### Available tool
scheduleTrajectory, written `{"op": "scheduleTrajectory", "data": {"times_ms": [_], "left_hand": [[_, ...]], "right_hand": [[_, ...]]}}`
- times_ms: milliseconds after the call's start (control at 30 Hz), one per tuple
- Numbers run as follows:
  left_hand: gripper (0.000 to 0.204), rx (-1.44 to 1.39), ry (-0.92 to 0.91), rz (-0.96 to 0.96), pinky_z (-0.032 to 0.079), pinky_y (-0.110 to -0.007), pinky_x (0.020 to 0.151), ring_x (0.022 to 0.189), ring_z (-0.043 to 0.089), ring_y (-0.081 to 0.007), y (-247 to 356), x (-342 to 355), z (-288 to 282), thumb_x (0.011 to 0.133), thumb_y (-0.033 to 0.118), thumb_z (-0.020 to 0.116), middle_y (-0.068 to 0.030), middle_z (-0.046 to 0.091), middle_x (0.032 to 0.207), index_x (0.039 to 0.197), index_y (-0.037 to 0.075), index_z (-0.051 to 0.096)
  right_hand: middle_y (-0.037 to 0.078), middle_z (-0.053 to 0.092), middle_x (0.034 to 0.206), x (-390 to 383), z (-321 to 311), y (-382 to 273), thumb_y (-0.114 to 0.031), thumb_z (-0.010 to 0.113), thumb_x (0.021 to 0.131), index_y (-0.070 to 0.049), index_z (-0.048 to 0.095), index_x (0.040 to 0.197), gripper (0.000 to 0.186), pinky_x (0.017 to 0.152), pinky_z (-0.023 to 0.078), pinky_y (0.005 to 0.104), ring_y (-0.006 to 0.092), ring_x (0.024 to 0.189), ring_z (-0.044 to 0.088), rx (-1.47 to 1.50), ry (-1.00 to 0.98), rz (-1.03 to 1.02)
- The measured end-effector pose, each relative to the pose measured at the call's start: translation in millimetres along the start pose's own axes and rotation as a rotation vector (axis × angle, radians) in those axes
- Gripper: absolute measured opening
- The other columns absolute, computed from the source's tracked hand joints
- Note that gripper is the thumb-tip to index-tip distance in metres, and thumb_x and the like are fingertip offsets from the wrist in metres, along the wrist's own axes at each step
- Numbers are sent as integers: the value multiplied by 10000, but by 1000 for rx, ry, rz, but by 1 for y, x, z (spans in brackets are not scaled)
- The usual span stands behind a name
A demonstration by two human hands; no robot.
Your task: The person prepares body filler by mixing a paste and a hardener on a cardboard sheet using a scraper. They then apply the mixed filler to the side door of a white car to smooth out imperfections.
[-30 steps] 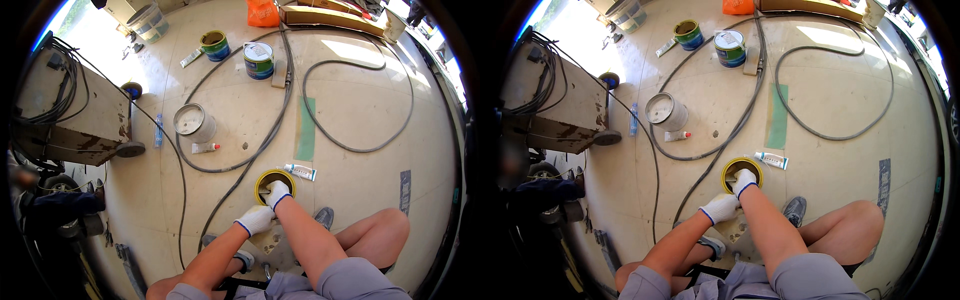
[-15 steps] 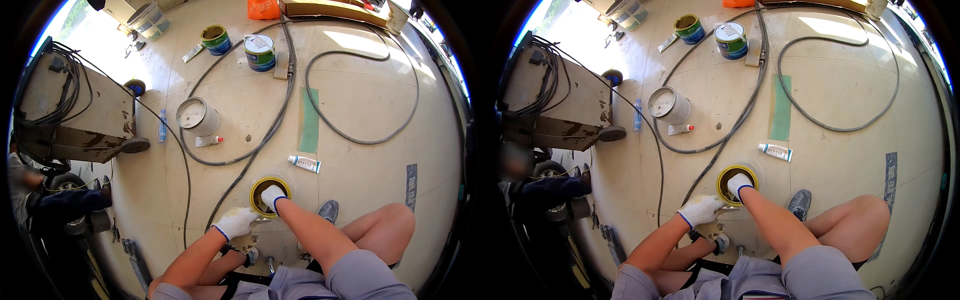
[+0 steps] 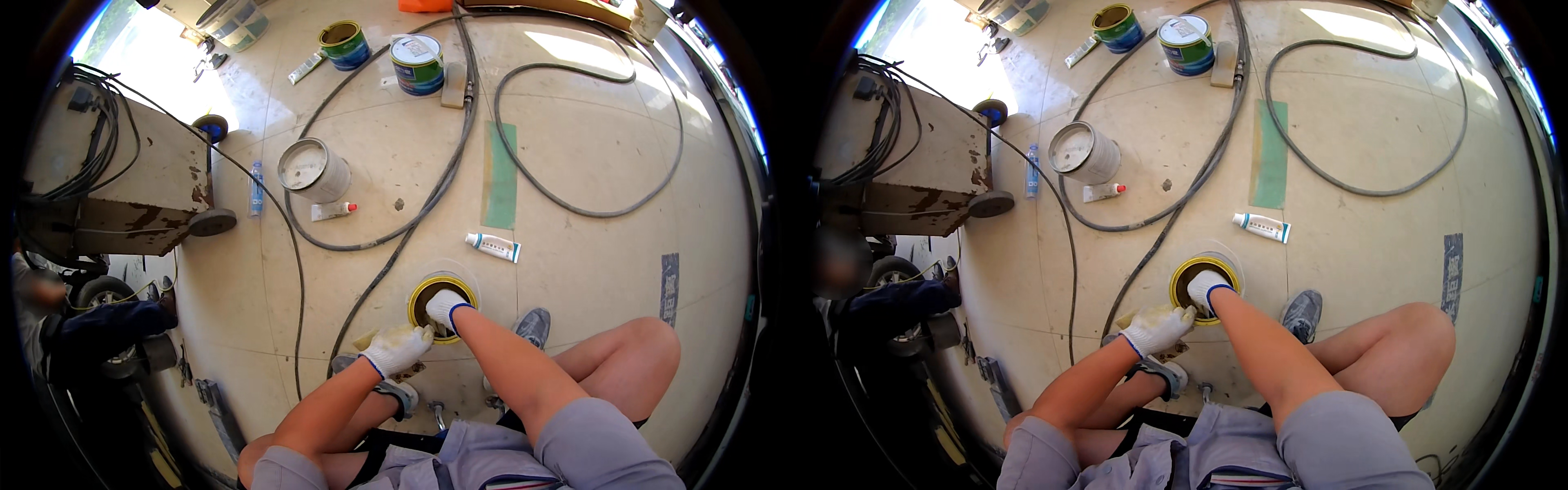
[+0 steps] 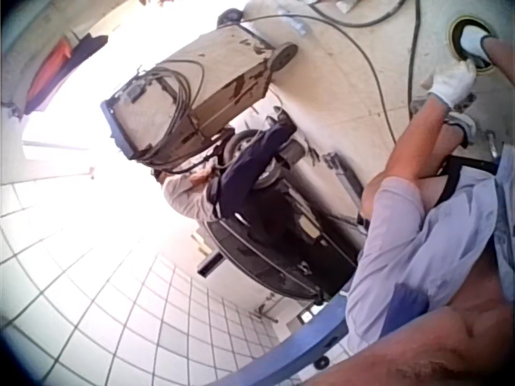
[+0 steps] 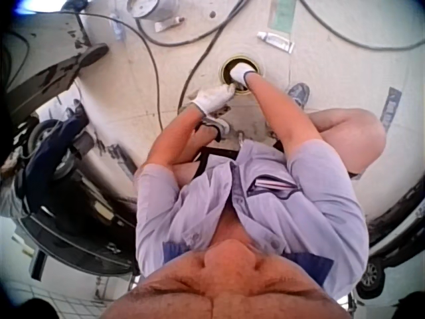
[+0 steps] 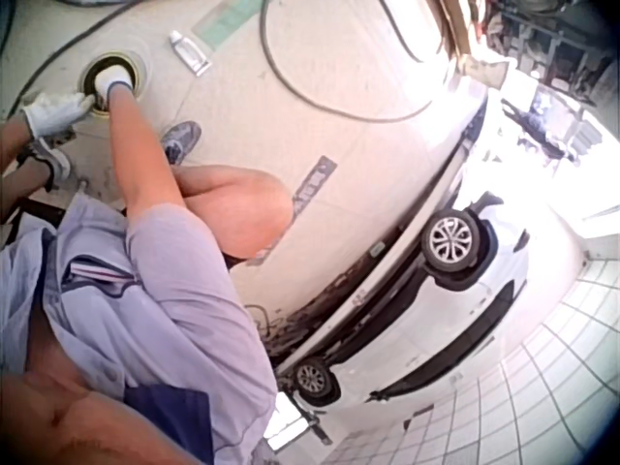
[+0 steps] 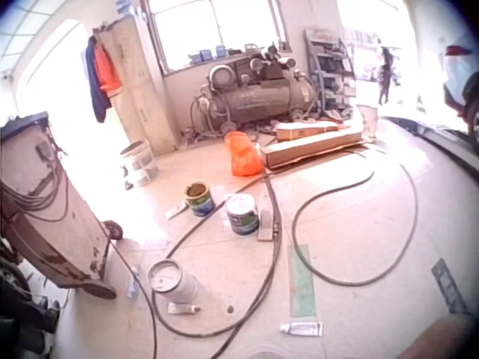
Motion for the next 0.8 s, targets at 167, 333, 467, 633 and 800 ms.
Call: {"op": "scheduleTrajectory", "data": {"times_ms": [167, 333, 467, 633, 800], "left_hand": [[304, 16, 106, 15, 600, -455, 637, 806, 757, -319, 2, 1, 8, 938, 217, 627, -112, 737, 918, 1203, 69, 649], [259, -14, 118, -8, 596, -454, 654, 788, 749, -324, 3, 2, 10, 909, 208, 647, -119, 734, 908, 1127, 71, 675], [124, -51, 130, -83, 604, -470, 690, 810, 754, -352, 9, 0, 2, 894, 158, 650, -157, 751, 906, 974, 72, 688], [131, -48, 202, -132, 604, -471, 702, 804, 756, -353, 20, -7, 0, 926, 191, 634, -146, 748, 859, 957, 79, 694], [139, -57, 225, -220, 605, -480, 710, 817, 760, -348, 30, -9, 8, 939, 203, 632, -152, 756, 880, 972, 88, 704]], "right_hand": [[254, 763, 1039, -2, 12, 4, -93, 603, 897, 0, 813, 1008, 256, 835, 599, 481, 423, 932, 747, -7, 86, 35], [262, 754, 982, -7, 24, 4, -44, 704, 824, -24, 818, 984, 197, 840, 597, 481, 427, 926, 745, 433, 273, 273], [250, 752, 994, -36, 23, -21, -60, 707, 846, -20, 812, 946, 150, 872, 582, 457, 432, 984, 722, 488, 563, 439], [219, 737, 1065, -13, 60, -19, -40, 648, 910, 11, 718, 1101, 209, 853, 590, 498, 392, 954, 732, 1525, 654, 609], [186, 715, 1109, -79, 19, -41, 6, 594, 921, 2, 685, 1147, 243, 824, 598, 464, 337, 981, 733, 2236, 748, 644]]}}
Point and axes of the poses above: each hand's wrist, its own x-axis towards the middle knuckle, its own z-axis out of the palm, y = z × x, the point moved 1 cm from there along x, towards the middle knuckle
